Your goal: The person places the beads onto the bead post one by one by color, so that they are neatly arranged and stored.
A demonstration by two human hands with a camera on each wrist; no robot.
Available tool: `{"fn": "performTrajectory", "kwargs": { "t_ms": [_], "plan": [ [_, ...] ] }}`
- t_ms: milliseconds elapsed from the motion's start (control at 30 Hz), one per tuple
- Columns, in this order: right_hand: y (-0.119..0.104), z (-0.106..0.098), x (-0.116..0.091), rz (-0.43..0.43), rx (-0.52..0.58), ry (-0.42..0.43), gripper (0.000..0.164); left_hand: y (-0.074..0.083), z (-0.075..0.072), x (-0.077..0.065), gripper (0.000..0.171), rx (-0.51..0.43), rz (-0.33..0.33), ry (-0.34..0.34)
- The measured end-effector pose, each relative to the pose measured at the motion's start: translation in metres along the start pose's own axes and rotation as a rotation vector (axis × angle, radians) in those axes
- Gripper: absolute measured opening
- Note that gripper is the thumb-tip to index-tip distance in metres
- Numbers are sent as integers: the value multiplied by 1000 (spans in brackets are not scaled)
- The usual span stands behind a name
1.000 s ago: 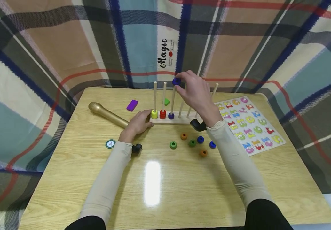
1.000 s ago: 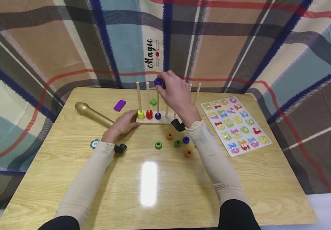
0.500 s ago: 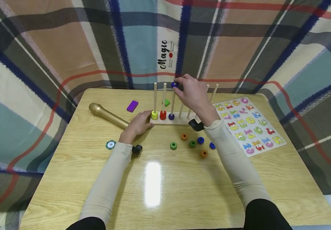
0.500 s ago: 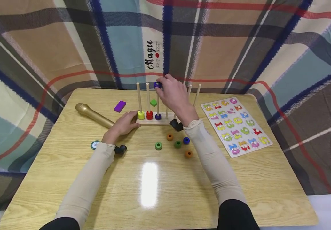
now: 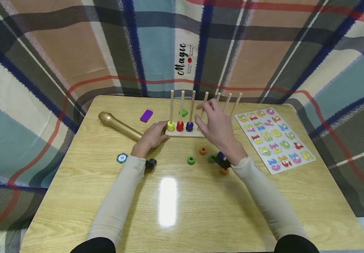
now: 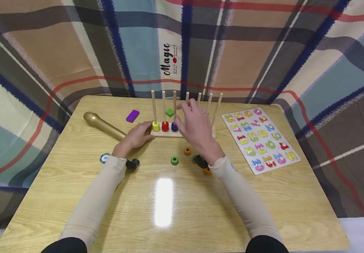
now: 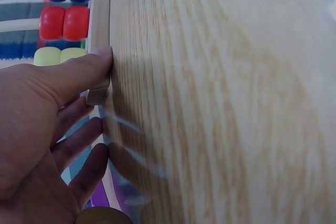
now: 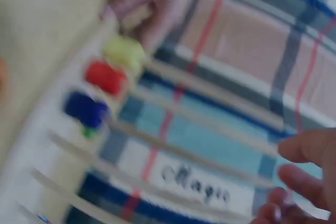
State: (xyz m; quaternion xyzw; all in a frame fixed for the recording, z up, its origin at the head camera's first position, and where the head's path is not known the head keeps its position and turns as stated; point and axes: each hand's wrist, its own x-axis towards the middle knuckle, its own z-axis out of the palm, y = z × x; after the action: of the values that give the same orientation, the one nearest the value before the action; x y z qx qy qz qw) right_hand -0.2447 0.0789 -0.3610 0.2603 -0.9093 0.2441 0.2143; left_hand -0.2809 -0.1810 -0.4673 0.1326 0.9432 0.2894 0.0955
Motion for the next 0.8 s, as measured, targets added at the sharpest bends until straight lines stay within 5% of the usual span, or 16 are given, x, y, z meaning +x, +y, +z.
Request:
{"fn": "performTrajectory", "kwargs": {
  "t_ms": [200, 300, 500, 800],
  "plan": [
    [-10, 25, -56, 9, -89, -426, 37, -1, 2, 1, 73, 4, -13, 0],
    [-10, 39, -76, 21, -138, -556, 46, -1, 2, 1, 73, 1, -16, -1],
    [-7, 54, -99, -2, -151, -551, 31, 3, 2, 0, 74, -6, -26, -10],
    [-8, 53, -102, -12, -111, -511, 27, 4, 0, 1, 74, 24, -22, -19]
  ]
}}
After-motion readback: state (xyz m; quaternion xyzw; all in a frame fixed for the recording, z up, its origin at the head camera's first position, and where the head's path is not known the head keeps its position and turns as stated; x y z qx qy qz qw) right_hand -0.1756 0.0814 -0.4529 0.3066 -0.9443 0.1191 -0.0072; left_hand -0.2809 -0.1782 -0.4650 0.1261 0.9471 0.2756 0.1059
